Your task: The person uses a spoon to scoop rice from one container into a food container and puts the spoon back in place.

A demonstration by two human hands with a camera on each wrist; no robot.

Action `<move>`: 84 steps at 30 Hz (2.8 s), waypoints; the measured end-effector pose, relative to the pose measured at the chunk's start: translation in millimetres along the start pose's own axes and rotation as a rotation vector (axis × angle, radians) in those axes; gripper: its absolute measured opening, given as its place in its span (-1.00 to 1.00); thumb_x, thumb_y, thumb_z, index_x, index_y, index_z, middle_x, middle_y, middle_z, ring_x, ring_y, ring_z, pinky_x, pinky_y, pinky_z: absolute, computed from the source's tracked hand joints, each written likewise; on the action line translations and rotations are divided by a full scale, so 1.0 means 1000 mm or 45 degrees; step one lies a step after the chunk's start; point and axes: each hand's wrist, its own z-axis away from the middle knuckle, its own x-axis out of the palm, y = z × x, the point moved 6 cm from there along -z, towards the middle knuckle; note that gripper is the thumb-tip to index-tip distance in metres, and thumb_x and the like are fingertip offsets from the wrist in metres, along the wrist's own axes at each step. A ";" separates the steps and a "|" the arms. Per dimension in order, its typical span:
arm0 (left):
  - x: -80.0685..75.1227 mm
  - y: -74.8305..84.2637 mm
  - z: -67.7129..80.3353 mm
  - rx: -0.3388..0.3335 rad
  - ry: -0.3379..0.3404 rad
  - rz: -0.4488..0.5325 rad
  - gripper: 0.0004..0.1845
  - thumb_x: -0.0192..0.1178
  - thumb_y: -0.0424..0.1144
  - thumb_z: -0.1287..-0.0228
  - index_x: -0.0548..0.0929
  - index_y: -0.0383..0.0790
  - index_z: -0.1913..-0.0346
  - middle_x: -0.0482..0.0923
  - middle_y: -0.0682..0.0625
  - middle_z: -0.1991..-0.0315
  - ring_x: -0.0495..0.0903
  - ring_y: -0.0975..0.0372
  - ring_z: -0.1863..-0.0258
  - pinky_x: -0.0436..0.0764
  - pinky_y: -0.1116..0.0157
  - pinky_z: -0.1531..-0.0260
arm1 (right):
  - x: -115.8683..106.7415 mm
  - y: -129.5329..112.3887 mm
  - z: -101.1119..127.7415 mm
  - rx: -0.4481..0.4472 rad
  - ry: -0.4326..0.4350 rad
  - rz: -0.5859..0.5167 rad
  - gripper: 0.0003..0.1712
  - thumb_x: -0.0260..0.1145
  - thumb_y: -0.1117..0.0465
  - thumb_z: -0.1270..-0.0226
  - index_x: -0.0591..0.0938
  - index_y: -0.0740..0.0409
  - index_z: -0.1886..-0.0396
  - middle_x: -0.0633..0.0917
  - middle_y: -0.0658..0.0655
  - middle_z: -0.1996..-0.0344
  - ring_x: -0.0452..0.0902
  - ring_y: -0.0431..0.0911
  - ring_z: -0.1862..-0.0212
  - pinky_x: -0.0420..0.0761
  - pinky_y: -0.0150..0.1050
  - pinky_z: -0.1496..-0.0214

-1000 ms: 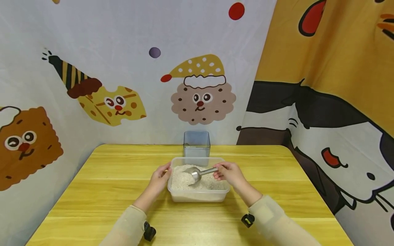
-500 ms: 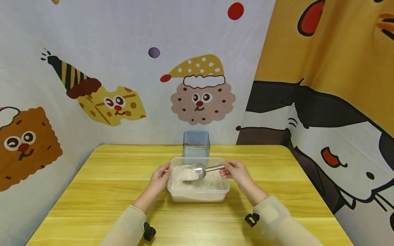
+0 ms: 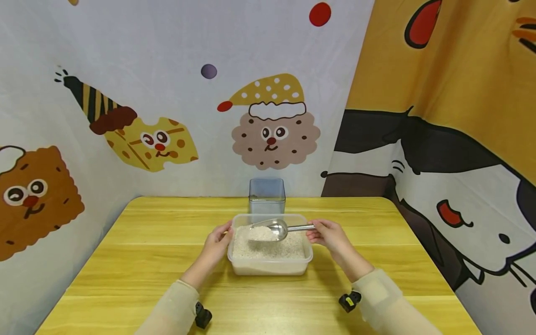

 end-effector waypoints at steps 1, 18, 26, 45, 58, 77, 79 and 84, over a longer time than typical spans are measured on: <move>0.000 0.003 0.001 -0.002 -0.005 0.004 -0.53 -0.01 -0.29 -0.44 0.32 -0.41 -0.33 0.37 -0.33 -0.12 0.42 0.26 0.16 0.45 0.50 0.21 | -0.001 0.000 0.000 0.000 -0.002 -0.003 -0.60 -0.09 0.27 -0.53 0.43 0.55 -0.08 0.66 0.00 0.52 0.58 -0.24 0.44 0.61 -0.41 0.33; -0.003 -0.007 -0.003 -0.006 -0.007 -0.017 -0.51 -0.02 -0.24 -0.46 0.29 -0.38 -0.35 0.38 -0.30 -0.14 0.43 0.21 0.09 0.45 0.49 0.19 | -0.016 0.007 0.003 0.024 0.010 -0.086 -0.59 -0.13 0.25 -0.55 0.39 0.56 -0.10 0.64 -0.01 0.53 0.55 -0.26 0.46 0.58 -0.44 0.36; -0.001 -0.005 -0.002 0.002 -0.007 -0.030 -0.52 -0.03 -0.24 -0.46 0.31 -0.35 -0.35 0.38 -0.29 -0.13 0.42 0.26 0.15 0.45 0.49 0.19 | -0.021 0.008 0.006 0.028 0.022 -0.099 -0.59 -0.13 0.24 -0.55 0.41 0.53 -0.09 0.64 -0.02 0.53 0.54 -0.26 0.46 0.58 -0.44 0.35; 0.000 -0.005 -0.001 0.011 0.011 -0.008 -0.53 -0.02 -0.26 -0.45 0.32 -0.37 -0.34 0.37 -0.29 -0.13 0.43 0.18 0.07 0.45 0.48 0.17 | -0.046 -0.036 -0.006 -0.067 0.050 -0.163 -0.66 -0.16 0.20 -0.56 0.45 0.36 0.00 0.63 -0.07 0.53 0.50 -0.29 0.45 0.55 -0.47 0.33; 0.000 -0.011 -0.003 -0.034 0.000 -0.020 -0.54 -0.04 -0.22 -0.47 0.34 -0.27 -0.35 0.39 -0.24 -0.14 0.42 0.17 0.04 0.45 0.44 0.13 | -0.049 -0.064 -0.020 -0.104 0.148 -0.209 -0.73 -0.08 0.14 -0.54 0.51 0.19 0.12 0.64 -0.05 0.51 0.50 -0.26 0.45 0.54 -0.46 0.33; 0.000 -0.004 0.000 -0.011 0.001 -0.005 -0.54 -0.02 -0.25 -0.46 0.33 -0.32 -0.35 0.39 -0.28 -0.14 0.44 0.11 0.01 0.46 0.48 0.15 | -0.054 -0.068 -0.034 -0.106 0.203 -0.291 -0.75 -0.05 0.14 -0.53 0.53 0.14 0.20 0.65 -0.03 0.54 0.52 -0.26 0.48 0.56 -0.45 0.35; -0.001 -0.004 0.000 -0.011 -0.004 -0.013 -0.53 -0.03 -0.24 -0.46 0.32 -0.32 -0.35 0.39 -0.28 -0.14 0.43 0.11 0.00 0.46 0.46 0.15 | -0.055 -0.067 -0.036 -0.105 0.210 -0.277 -0.74 -0.05 0.14 -0.53 0.51 0.19 0.14 0.64 -0.04 0.55 0.51 -0.26 0.48 0.55 -0.45 0.35; 0.000 -0.009 -0.003 -0.020 -0.003 -0.024 -0.53 -0.03 -0.22 -0.46 0.33 -0.31 -0.35 0.39 -0.24 -0.15 0.43 0.06 -0.04 0.47 0.45 0.14 | -0.056 -0.066 -0.040 -0.109 0.229 -0.266 -0.71 -0.07 0.16 -0.53 0.47 0.28 0.06 0.64 -0.05 0.59 0.50 -0.27 0.51 0.55 -0.46 0.39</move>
